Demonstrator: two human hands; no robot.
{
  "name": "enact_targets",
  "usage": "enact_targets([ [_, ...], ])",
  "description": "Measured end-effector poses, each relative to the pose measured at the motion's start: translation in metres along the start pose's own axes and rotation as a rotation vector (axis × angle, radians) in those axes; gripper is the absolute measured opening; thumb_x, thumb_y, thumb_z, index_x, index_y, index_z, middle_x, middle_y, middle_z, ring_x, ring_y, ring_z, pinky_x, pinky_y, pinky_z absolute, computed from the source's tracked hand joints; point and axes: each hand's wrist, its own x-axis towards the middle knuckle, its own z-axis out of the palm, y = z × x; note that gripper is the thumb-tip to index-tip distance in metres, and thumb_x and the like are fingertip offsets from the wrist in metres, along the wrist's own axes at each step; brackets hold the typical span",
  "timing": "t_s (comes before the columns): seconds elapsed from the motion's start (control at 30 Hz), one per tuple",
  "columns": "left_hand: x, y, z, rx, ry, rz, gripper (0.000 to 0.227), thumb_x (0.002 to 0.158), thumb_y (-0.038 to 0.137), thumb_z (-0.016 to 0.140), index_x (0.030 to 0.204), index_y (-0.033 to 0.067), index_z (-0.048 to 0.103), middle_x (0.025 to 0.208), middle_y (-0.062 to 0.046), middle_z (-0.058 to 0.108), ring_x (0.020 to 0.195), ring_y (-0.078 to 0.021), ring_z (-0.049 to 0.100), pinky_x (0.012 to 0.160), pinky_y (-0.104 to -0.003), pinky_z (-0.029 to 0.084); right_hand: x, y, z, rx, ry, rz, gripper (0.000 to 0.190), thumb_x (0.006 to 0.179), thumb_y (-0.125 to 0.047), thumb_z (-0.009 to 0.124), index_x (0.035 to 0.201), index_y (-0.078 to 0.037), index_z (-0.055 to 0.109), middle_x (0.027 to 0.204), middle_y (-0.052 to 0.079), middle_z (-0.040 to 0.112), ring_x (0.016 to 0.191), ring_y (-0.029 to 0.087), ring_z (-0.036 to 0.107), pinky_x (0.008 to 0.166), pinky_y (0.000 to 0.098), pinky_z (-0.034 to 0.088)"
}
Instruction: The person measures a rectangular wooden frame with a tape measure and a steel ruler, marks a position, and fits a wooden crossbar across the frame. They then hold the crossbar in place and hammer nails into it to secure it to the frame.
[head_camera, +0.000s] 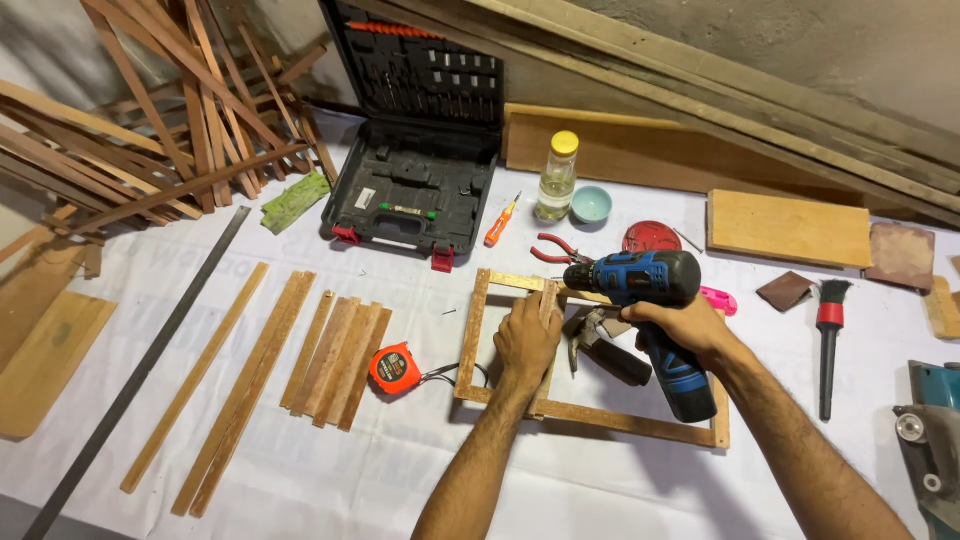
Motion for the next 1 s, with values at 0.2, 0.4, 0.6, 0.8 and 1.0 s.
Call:
enact_targets([
  [0.2,-0.001,0.002,-0.008,-0.037,0.003,-0.01,0.046,0.086,0.033,0.073,0.124,0.0074,0.074,0.096,-0.016,0.07,0.084,-0.0347,0.073,0.069,-0.051,0.057,-0.008,0.002,-0.002,0.018,-0.009,-0.018,0.033,0.078,-0.014,0.077,0.107,0.0,0.073,0.084,0.012,0.076,0.06,0.022,0.069,0.056,0.0373,0.059],
  [0.4,0.001,-0.019,0.017,-0.024,0.041,-0.014,0.046,0.086,0.032,0.072,0.125,0.007,0.073,0.089,-0.013,0.069,0.075,-0.0279,0.073,0.061,-0.045,0.057,-0.015,-0.001,0.0,0.021,0.035,-0.006,0.034,0.075,-0.015,0.078,0.105,0.0,0.072,0.081,0.012,0.074,0.059,0.022,0.069,0.055,0.0377,0.058],
  [0.6,-0.001,-0.013,0.015,-0.003,0.092,0.019,0.046,0.084,0.03,0.074,0.124,0.0074,0.076,0.086,-0.012,0.068,0.073,-0.0278,0.071,0.057,-0.046,0.055,-0.02,-0.008,0.001,-0.045,0.044,0.016,0.033,0.076,-0.017,0.079,0.104,0.0,0.074,0.081,0.013,0.073,0.059,0.022,0.069,0.055,0.0376,0.058],
  [0.8,0.002,-0.017,0.02,0.016,0.035,-0.019,0.047,0.084,0.031,0.072,0.124,0.0069,0.074,0.089,-0.012,0.067,0.074,-0.03,0.071,0.055,-0.048,0.055,-0.012,-0.009,0.001,-0.038,-0.03,-0.025,0.033,0.077,-0.016,0.078,0.105,0.0,0.073,0.084,0.012,0.076,0.061,0.021,0.069,0.056,0.0362,0.059],
  [1.0,0.003,-0.01,0.014,0.007,0.033,-0.044,0.045,0.083,0.032,0.074,0.121,0.0084,0.076,0.09,-0.012,0.064,0.073,-0.0316,0.071,0.055,-0.049,0.053,0.0,-0.01,0.0,-0.014,-0.073,-0.048,0.032,0.079,-0.014,0.077,0.105,0.003,0.07,0.084,0.014,0.076,0.057,0.022,0.069,0.052,0.0376,0.058],
])
